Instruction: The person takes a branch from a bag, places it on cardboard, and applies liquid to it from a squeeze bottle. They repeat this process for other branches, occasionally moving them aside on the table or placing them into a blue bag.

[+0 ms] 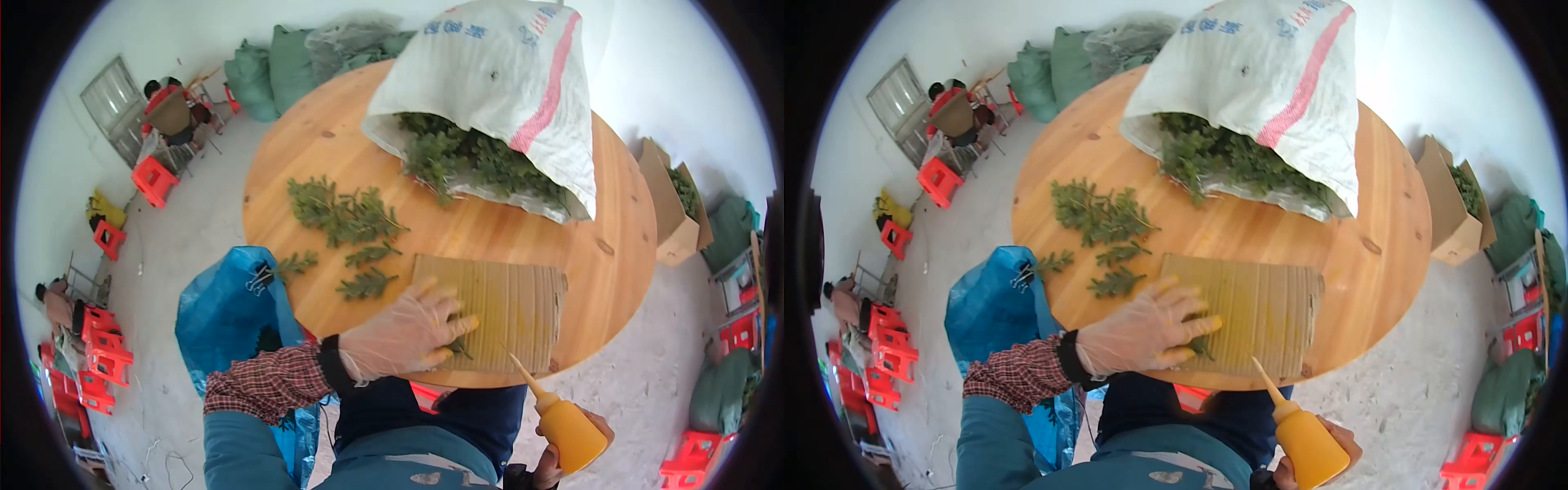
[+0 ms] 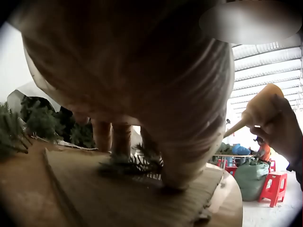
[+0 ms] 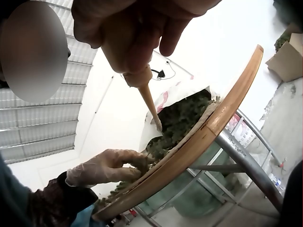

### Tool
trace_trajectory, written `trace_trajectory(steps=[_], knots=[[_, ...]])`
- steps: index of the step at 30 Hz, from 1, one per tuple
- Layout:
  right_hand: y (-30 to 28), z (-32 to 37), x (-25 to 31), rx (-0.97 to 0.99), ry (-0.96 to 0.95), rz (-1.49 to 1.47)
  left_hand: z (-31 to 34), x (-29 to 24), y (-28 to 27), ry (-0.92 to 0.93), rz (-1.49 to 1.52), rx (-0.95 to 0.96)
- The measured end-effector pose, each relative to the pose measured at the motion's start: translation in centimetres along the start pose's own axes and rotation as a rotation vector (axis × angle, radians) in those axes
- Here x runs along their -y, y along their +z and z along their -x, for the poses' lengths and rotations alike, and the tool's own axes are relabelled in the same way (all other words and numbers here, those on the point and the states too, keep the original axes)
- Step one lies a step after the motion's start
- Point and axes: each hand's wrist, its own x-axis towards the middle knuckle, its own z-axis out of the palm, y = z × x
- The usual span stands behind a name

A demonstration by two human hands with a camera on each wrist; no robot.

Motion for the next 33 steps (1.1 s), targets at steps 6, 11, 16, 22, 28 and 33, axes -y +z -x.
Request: trace_trajectory(steps=[6,11,16,22,28,33], knots=[[-1.8,1.1,-2.4,0.015,0.145,-0.112,0.6,1.2,-2.1,-0.212,-0.299,0.335],[-3.5,1.8,-5.1,0.177,-0.032,0.251,4.0,7.2,-5.4,-0.561,-0.542,-0.056],[-2.3,0.4,-3.3,0.245,0.006,0.272,3.9,10.8,-8.5,-0.686,-0.327,-0.207],[-1.5,0.0,-2.4,0.154,0.03,0.283,-2.4,13.3,-7.3,-0.478,-0.249,-0.145],[-0.7,-1.1,-0.4,0.104,0.081,0.075,-9.0,17.8,-3.8,-0.551,-0.408,-0.145],[-1.9,-0.7,-1.3,0.116,0.147,0.075,-9.8,21.7,-1.8,-0.601,-0.287,-0.157]])
